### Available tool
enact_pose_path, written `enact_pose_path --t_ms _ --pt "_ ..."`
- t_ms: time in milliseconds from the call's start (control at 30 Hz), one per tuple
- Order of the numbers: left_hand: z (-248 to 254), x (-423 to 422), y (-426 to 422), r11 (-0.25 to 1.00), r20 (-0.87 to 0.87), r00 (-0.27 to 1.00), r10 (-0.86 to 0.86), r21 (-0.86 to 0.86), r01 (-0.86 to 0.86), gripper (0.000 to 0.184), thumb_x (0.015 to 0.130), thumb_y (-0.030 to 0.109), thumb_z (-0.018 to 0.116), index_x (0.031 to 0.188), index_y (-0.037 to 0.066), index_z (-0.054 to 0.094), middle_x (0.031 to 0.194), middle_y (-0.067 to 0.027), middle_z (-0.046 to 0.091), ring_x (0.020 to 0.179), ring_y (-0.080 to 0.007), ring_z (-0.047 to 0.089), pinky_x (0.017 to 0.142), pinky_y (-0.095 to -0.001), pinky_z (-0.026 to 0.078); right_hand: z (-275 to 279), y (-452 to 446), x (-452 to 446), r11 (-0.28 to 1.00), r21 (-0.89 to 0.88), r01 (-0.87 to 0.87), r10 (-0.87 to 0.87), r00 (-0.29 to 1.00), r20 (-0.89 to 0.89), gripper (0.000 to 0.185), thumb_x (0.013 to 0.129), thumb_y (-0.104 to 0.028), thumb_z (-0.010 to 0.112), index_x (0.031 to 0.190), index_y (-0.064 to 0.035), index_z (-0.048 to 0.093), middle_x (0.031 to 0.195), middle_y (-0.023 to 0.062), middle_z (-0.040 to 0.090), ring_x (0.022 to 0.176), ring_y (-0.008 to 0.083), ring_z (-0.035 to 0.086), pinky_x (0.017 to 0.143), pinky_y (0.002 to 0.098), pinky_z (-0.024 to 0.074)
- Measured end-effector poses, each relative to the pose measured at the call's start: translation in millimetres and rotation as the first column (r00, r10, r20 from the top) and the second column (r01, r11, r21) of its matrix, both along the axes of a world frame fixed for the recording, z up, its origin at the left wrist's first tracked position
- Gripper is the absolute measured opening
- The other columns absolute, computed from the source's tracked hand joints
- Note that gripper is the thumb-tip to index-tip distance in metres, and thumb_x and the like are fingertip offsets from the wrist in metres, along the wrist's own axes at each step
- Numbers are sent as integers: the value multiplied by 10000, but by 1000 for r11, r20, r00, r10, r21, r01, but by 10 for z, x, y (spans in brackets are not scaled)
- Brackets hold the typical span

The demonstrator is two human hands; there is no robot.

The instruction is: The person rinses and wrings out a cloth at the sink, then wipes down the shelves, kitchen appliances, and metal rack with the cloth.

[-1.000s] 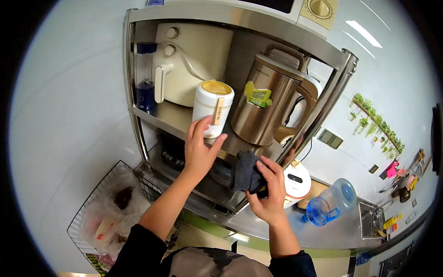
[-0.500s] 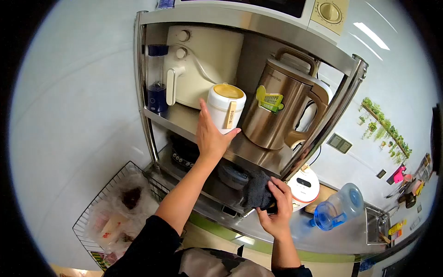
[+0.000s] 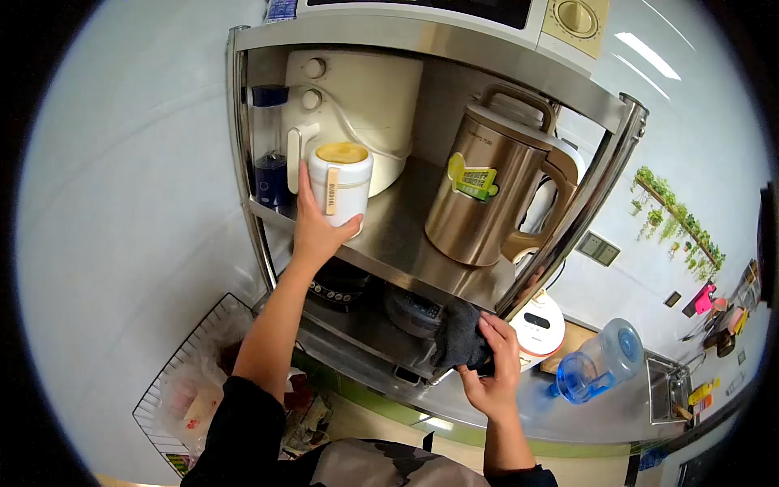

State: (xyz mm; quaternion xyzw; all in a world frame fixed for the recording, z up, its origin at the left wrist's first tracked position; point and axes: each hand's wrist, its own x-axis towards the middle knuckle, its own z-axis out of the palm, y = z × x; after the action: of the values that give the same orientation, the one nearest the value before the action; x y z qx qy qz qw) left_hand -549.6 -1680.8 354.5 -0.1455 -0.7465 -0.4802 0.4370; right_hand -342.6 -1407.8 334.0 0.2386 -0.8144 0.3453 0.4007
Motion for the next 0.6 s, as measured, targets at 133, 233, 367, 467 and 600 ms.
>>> enact_pose_path --t_ms 133,233,367,467,600 --pt "-18 -84 -136 989 25 989 -144 21 144 1234 591 204 852 1489 57 18 1430 -279 311 1316 -387 349 1083 -426 303 41 -1 -118 999 -1 -44 44 999 31 645 599 15 663 1229 10 526 1222 222 518 1110 356 530 959 398 414" --pt "-19 -18 -132 986 54 984 -168 6 168 1290 574 253 883 1491 55 -1 1445 -279 266 1313 -401 341 1084 -440 294 184 -47 -135 999 10 -51 51 998 21 612 645 22 664 1241 -2 526 1239 219 509 1101 362 537 944 391 433" --pt "-334 387 54 984 -183 970 160 -52 -172 1186 629 289 859 1479 31 73 1442 -255 181 1294 -405 321 1070 -472 290 360 -94 -243 998 31 -52 53 998 -26 607 656 36 649 1248 -9 521 1236 212 508 1111 364 529 954 399 426" --pt "-418 735 479 918 -252 886 -390 -32 396 1174 681 389 815 1484 37 34 1466 -225 178 1315 -382 297 1083 -455 266 514 -177 -450 999 50 -22 24 999 -41 624 672 43 637 1277 -11 494 1279 212 469 1150 377 498 983 396 406" --pt "-168 974 1126 460 -218 549 -807 351 816 1107 761 242 779 1490 62 -35 1466 -173 239 1318 -271 320 1077 -388 288 656 -410 -599 985 91 -146 139 987 78 702 728 36 625 1382 -41 381 1401 231 343 1285 408 373 1059 414 335"
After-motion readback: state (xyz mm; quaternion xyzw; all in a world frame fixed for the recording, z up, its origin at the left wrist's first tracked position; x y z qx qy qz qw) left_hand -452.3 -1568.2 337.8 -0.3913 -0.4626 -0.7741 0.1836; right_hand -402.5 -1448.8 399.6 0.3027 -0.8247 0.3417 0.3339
